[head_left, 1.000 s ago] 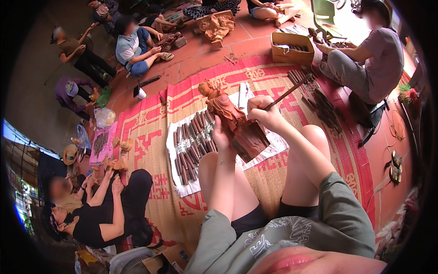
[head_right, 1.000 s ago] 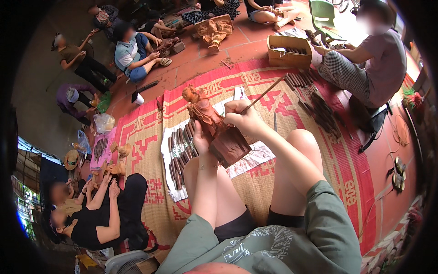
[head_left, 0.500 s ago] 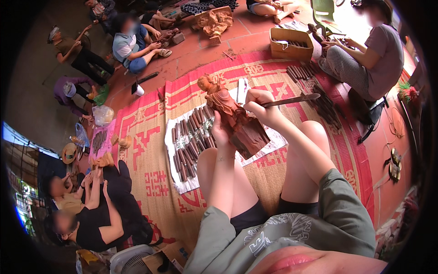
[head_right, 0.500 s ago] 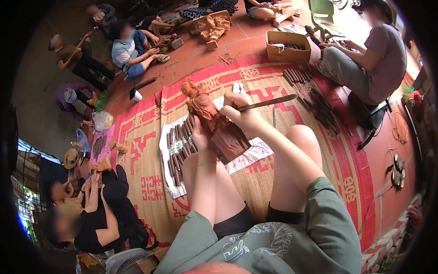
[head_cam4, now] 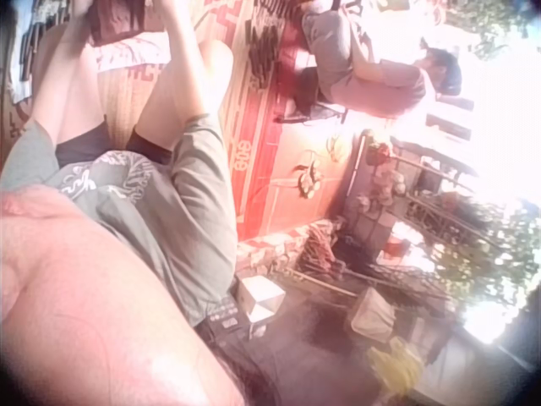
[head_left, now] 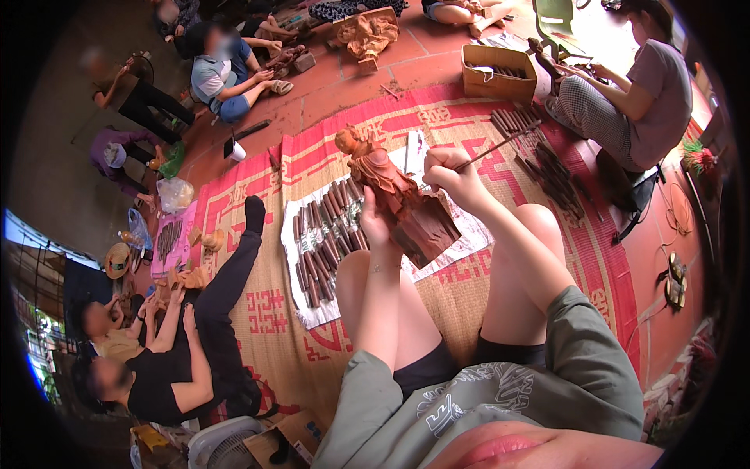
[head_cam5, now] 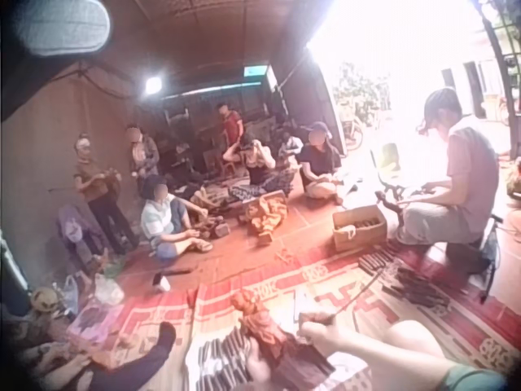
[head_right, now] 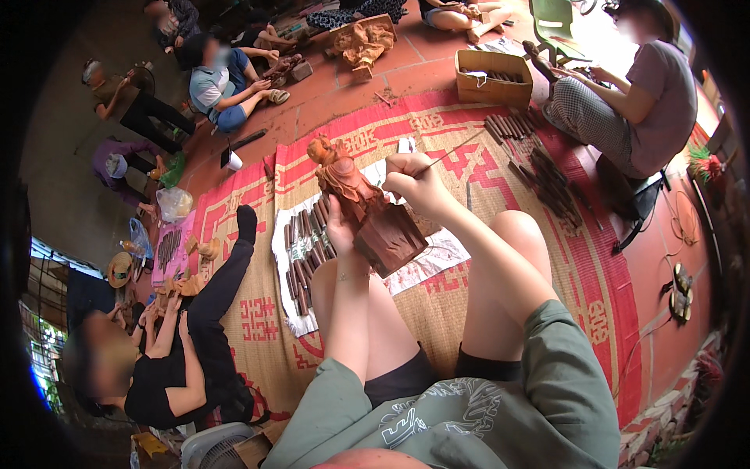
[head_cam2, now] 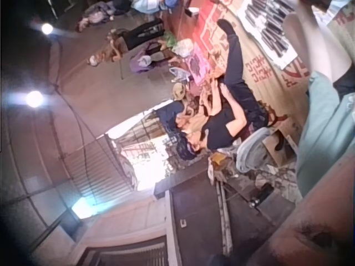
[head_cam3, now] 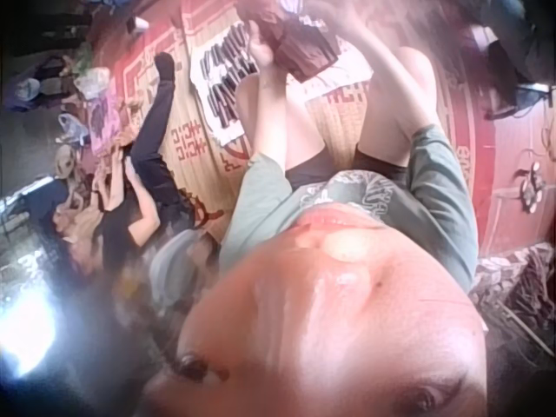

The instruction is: The person sits on a mat and carves a wooden figurine using a chisel. They hold the figurine in their left hand and use the chisel in their right hand to shape the wood, while other people work on similar tasks in the background.

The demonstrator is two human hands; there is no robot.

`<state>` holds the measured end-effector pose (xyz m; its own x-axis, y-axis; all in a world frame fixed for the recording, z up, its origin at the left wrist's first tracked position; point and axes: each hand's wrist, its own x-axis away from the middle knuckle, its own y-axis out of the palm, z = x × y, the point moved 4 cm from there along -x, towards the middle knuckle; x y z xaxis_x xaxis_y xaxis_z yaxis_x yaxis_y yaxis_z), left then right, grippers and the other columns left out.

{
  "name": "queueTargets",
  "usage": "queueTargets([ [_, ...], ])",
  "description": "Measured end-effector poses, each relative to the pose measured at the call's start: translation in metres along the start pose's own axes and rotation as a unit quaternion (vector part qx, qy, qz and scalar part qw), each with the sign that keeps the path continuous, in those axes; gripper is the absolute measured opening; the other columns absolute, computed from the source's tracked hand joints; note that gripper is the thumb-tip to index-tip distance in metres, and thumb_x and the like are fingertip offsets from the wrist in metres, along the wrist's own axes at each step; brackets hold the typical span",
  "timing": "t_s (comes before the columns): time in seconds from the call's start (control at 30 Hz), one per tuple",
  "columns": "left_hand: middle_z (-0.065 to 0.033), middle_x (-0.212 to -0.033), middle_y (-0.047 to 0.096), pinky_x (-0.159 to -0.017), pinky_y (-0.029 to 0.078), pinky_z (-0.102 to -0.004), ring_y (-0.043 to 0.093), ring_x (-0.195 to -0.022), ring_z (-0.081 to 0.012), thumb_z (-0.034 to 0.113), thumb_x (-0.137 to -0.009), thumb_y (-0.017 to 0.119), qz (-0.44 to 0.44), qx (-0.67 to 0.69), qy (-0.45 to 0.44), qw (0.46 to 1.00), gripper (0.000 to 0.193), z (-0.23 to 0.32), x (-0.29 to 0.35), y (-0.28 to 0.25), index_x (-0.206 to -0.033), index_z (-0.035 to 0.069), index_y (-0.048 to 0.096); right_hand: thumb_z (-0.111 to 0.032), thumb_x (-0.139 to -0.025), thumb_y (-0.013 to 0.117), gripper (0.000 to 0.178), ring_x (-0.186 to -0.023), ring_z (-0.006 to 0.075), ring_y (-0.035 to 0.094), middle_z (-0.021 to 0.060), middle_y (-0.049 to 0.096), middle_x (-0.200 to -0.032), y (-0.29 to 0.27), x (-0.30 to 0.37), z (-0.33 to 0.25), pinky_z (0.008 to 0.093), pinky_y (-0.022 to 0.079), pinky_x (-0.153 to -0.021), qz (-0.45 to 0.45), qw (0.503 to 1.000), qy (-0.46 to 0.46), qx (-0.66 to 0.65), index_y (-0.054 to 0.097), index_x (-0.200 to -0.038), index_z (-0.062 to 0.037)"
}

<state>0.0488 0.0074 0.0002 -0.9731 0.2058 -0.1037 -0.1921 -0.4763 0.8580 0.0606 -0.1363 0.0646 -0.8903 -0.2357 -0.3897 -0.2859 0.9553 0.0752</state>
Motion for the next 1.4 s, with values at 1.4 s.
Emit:
queueTargets([
  [1.4, -0.0179, -0.111, 0.057, -0.088, 0.046, -0.0418, 0.058, -0.098, -0.0302, 0.049, -0.093, 0.036, -0.006, -0.01, -0.015, 1.0, 0.058, 0.0, 0.002, 0.007, -0.123, 0.0, 0.044, 0.001, -0.073, 0.054, 0.021, -0.056, 0.0077, 0.04, 0.0007, 0.044, -0.059, 0.012, 0.0, -0.006, 0.0246, 0.034, -0.052, 0.032, 0.997, -0.059, 0.03, 0.038, -0.06, -0.0015],
])
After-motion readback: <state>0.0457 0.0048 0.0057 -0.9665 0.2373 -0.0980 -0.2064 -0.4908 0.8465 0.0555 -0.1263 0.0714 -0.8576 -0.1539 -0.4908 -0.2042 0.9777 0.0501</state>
